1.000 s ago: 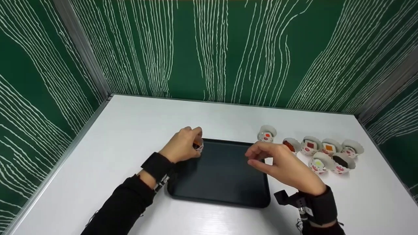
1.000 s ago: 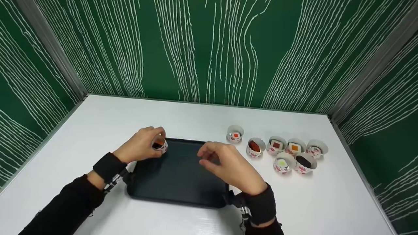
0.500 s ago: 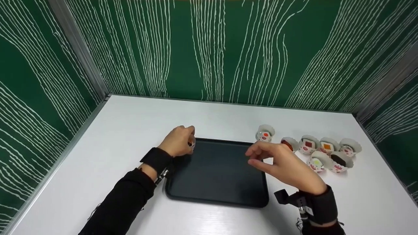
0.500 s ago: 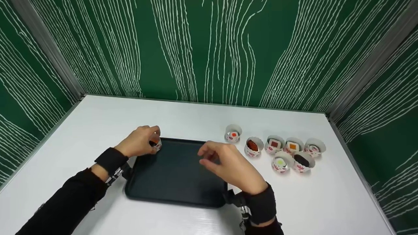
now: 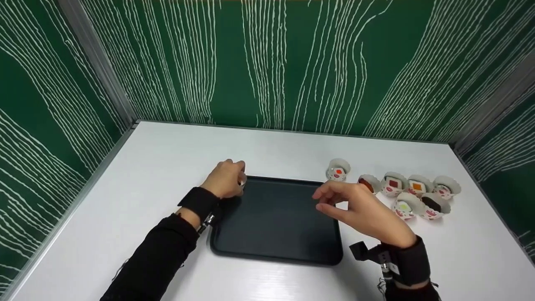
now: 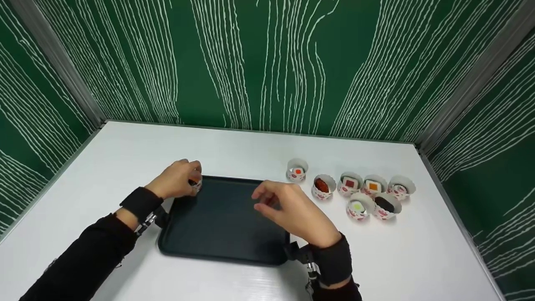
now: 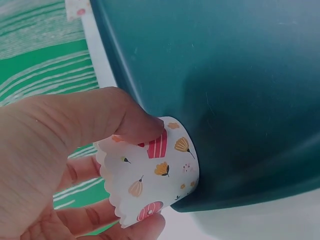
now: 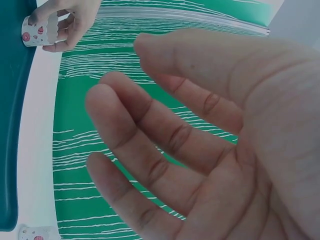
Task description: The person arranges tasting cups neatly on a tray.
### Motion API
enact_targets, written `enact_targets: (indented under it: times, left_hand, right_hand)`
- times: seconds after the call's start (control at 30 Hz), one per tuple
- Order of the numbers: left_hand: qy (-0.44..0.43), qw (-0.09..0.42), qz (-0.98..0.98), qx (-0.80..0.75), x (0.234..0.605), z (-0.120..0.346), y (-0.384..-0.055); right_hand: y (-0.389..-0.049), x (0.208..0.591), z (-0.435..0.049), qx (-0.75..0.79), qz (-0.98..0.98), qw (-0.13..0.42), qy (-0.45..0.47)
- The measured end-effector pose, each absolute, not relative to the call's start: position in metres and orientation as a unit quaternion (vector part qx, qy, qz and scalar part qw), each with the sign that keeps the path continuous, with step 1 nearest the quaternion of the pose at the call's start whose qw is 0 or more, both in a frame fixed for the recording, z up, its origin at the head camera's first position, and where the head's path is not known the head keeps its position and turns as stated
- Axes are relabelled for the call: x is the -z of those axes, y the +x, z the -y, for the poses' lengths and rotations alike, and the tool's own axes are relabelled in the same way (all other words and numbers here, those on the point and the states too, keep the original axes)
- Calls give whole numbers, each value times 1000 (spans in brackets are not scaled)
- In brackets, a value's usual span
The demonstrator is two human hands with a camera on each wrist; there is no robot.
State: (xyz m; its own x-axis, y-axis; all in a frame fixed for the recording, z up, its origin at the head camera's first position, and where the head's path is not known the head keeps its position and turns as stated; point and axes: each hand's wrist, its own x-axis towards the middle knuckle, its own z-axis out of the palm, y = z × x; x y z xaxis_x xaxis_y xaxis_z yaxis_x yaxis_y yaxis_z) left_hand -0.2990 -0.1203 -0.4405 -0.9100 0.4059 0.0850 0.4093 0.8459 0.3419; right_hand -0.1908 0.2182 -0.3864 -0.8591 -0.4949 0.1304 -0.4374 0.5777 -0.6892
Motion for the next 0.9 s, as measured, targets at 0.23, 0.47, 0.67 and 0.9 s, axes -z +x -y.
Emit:
enact_targets:
  times: [0.23,0.47,0.67,0.9]
  left_hand:
    - [-209,-1,960,186,441,122,-301]
    - [-215,-3,959,187,442,121,-302]
    - [-222,-3,956,193,445,123,-301]
    - [-210,17,962,176,443,123,-293]
  right_hand:
    - [-191,387,-219,372,-891,40,-259]
    - [-192,388,-220,370,-892,35,-258]
    - [-192,389,-221,366,-894,34,-254]
    - [-193,389,-222,360,-897,30,-255]
